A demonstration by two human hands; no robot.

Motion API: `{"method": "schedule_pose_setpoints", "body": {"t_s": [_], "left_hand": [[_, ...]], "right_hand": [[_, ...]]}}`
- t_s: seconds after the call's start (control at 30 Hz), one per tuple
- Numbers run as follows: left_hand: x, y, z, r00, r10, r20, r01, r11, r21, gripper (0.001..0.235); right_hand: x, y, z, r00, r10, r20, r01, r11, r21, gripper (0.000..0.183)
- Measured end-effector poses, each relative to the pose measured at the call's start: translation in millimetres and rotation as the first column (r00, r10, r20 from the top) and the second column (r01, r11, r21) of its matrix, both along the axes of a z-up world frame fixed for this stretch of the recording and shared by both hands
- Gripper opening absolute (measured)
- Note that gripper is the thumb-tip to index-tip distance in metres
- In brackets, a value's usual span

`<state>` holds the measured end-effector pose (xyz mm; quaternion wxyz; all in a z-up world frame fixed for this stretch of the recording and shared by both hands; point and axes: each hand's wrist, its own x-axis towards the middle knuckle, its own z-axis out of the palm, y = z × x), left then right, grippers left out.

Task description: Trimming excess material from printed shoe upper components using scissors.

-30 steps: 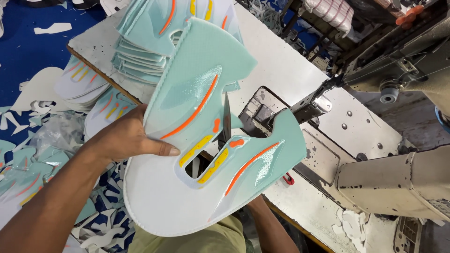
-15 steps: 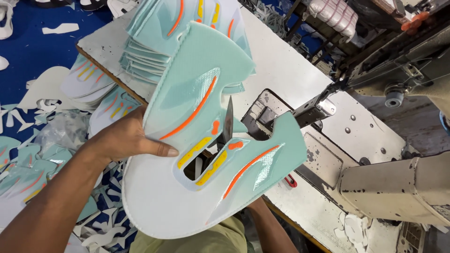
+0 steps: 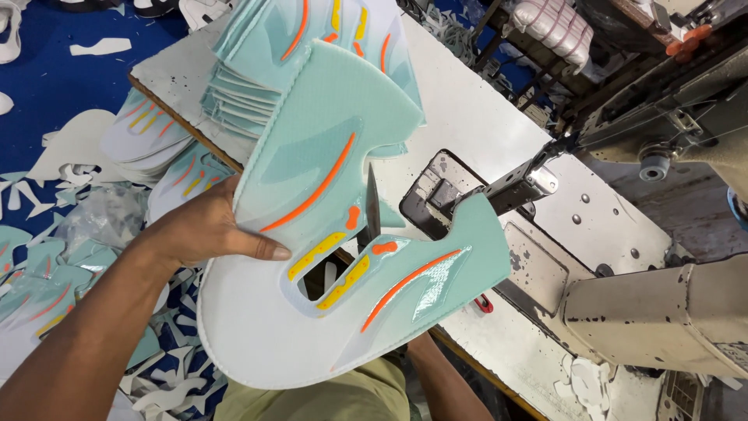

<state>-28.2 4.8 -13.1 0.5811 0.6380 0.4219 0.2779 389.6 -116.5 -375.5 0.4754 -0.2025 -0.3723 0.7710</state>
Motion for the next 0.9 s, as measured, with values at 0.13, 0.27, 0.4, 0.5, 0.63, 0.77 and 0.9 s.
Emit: {"method": "schedule_pose_setpoints", "body": {"t_s": [0.13,0.27,0.4,0.5,0.63,0.77,0.9], "left_hand": [[-3.9,0.0,0.7,0.999,-0.003,-0.052,0.005,0.999,0.049,0.096],[-5.8,-1.3,0.3,0.999,0.0,-0.039,-0.001,1.0,-0.022,0.085],[-6.2,-7.6,-8.1,1.0,-0.006,0.003,0.006,1.0,0.016,0.078],[-5.7,-13.7,-14.0,0.994,0.065,0.089,-0.073,0.993,0.088,0.089],[-9.4,-20.9,-7.8,0.995,0.099,-0.025,-0.098,0.994,0.053,0.076],[-52.2,-48.8,-23.5,0.979,0.195,-0.051,-0.179,0.958,0.224,0.08],[-172.0,-82.0,-97.8,0.965,0.263,0.003,-0.263,0.965,0.002,0.074]], "right_hand": [[-18.7,-1.6,26.3,0.996,-0.028,-0.09,0.014,0.988,-0.152,0.066],[-38.7,-1.8,57.6,0.991,-0.136,0.01,0.133,0.948,-0.29,0.064],[-44.2,-5.4,51.6,0.987,-0.112,0.112,0.14,0.946,-0.292,0.057],[-51.9,-5.8,50.5,0.996,-0.062,-0.062,0.036,0.935,-0.354,0.057],[-66.1,-4.1,66.3,0.985,-0.018,-0.174,-0.04,0.946,-0.321,0.051],[-104.5,24.3,173.1,0.989,0.037,-0.146,-0.043,0.999,-0.033,0.037],[-122.8,34.0,261.6,0.989,0.082,-0.126,-0.057,0.979,0.197,0.044]]}}
